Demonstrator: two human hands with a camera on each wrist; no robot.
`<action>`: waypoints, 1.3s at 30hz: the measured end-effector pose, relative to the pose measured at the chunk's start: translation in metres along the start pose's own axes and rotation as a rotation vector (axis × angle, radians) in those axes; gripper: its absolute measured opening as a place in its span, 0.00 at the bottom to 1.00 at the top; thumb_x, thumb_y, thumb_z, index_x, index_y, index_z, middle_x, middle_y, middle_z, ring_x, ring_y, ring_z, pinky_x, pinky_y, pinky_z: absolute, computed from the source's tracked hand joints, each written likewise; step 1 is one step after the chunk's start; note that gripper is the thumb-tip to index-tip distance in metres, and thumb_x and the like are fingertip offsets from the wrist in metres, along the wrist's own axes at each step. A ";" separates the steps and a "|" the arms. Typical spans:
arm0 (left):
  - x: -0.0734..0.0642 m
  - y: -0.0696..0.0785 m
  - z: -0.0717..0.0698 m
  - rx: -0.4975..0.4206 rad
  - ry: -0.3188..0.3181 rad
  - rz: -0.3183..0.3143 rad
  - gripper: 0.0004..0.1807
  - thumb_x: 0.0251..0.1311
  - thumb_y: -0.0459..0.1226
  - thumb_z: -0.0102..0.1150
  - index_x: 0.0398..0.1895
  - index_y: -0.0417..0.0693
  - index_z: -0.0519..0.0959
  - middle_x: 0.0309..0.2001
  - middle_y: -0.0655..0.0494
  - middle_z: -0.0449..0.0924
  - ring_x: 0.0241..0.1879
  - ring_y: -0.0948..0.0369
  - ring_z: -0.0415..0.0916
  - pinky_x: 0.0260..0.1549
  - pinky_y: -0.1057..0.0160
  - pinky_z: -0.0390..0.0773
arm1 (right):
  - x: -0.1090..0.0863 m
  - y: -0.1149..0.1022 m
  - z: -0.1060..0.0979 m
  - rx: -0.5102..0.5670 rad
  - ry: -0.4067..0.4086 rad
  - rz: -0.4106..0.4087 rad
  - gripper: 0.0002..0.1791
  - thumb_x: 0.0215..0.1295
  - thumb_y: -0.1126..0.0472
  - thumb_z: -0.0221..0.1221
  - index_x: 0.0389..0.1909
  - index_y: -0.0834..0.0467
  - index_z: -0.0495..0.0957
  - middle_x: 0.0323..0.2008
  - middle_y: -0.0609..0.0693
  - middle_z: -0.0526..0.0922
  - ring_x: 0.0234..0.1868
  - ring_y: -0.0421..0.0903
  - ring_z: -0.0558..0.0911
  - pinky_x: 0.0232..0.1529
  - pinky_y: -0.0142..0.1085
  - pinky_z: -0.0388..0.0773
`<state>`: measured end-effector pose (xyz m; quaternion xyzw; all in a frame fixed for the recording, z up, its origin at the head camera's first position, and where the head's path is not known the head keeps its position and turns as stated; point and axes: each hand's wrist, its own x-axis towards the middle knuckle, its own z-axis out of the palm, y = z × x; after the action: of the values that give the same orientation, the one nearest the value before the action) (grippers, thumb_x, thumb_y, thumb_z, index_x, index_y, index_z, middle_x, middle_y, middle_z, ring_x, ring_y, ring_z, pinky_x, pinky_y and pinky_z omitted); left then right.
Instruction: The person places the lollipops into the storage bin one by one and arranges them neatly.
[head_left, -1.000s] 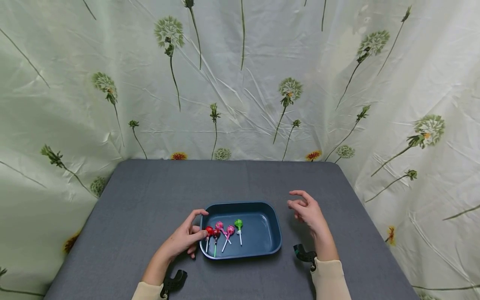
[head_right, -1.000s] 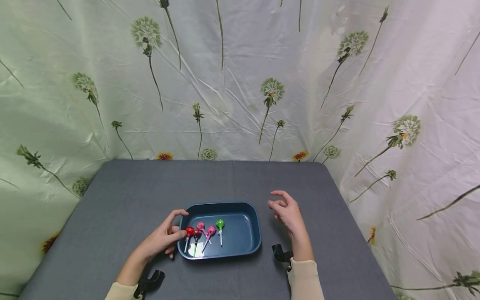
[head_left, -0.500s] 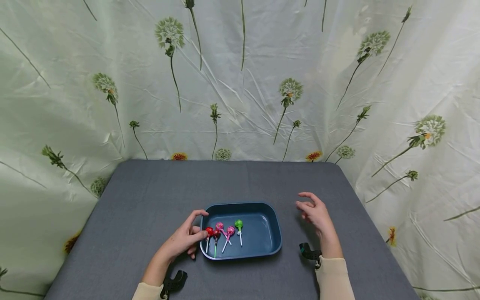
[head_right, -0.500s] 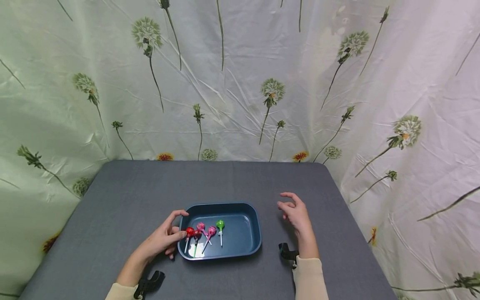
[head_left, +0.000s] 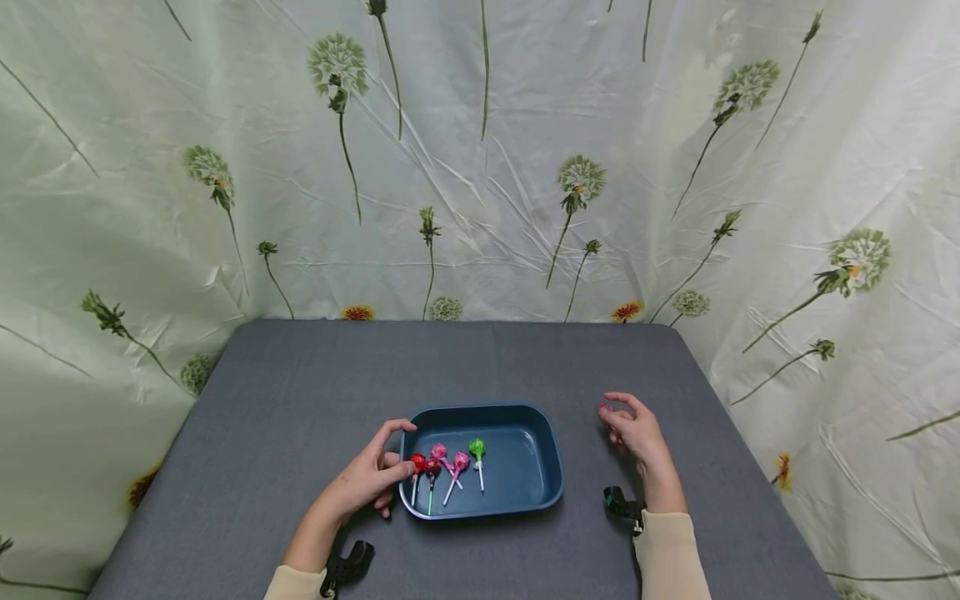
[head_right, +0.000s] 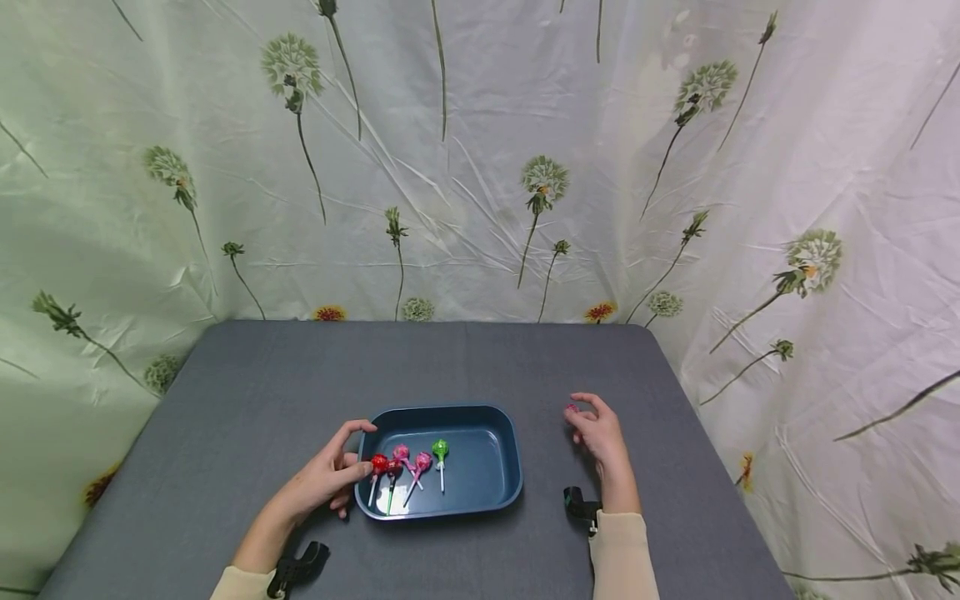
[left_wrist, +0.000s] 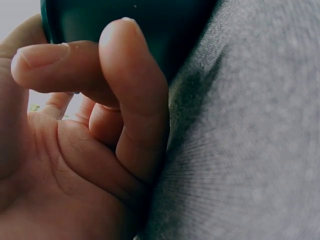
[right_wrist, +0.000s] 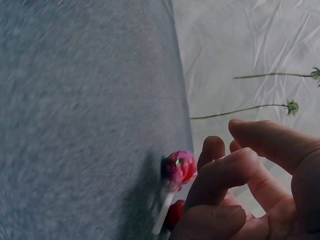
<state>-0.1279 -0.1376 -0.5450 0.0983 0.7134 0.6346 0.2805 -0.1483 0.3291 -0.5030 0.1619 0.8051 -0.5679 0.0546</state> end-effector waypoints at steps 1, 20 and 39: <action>0.000 0.000 0.000 0.002 0.001 0.000 0.36 0.74 0.42 0.62 0.77 0.58 0.53 0.24 0.56 0.74 0.15 0.61 0.69 0.18 0.66 0.78 | 0.000 0.001 0.000 0.000 0.002 0.005 0.26 0.76 0.61 0.61 0.72 0.60 0.70 0.24 0.40 0.80 0.19 0.37 0.72 0.22 0.32 0.67; 0.001 0.000 0.001 0.018 0.021 -0.011 0.36 0.74 0.43 0.63 0.76 0.61 0.54 0.23 0.58 0.73 0.14 0.62 0.70 0.19 0.66 0.79 | 0.011 0.012 -0.002 -0.055 0.040 0.035 0.28 0.75 0.63 0.60 0.73 0.61 0.70 0.28 0.41 0.81 0.19 0.37 0.74 0.20 0.32 0.67; 0.003 0.000 0.003 0.029 0.009 0.034 0.34 0.74 0.40 0.62 0.76 0.59 0.55 0.23 0.56 0.71 0.14 0.62 0.68 0.19 0.63 0.81 | 0.020 0.012 -0.002 -0.104 0.060 0.025 0.24 0.74 0.64 0.61 0.66 0.69 0.76 0.22 0.41 0.71 0.17 0.37 0.65 0.19 0.32 0.62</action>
<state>-0.1286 -0.1331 -0.5454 0.1115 0.7221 0.6292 0.2650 -0.1630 0.3387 -0.5184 0.1859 0.8327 -0.5195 0.0461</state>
